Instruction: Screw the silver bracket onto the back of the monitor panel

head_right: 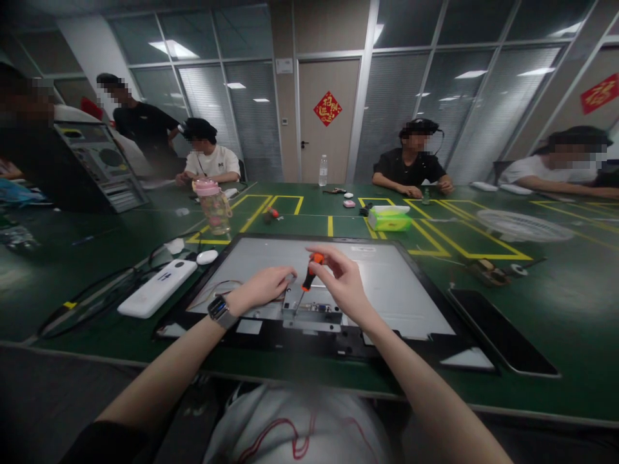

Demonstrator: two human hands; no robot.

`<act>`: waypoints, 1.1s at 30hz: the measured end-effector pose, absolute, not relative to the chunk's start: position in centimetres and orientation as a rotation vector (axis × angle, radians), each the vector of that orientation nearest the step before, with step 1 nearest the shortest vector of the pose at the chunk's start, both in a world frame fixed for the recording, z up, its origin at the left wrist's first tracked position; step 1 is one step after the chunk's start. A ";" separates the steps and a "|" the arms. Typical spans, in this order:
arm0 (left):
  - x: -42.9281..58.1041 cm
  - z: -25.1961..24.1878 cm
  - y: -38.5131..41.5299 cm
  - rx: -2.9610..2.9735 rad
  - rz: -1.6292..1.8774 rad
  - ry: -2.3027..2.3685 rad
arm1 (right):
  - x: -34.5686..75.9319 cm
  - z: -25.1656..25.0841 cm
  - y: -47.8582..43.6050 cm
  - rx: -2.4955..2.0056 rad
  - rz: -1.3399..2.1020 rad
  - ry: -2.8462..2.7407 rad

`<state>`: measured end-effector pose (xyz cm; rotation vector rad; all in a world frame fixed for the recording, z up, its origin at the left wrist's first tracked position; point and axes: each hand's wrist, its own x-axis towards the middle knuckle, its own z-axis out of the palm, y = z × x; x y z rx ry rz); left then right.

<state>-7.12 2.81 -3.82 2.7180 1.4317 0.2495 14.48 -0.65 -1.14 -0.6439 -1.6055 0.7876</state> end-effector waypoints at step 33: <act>-7.1 -3.7 2.9 2.677 0.224 1.446 | 14.9 -1.4 0.1 -0.544 1.018 -1.637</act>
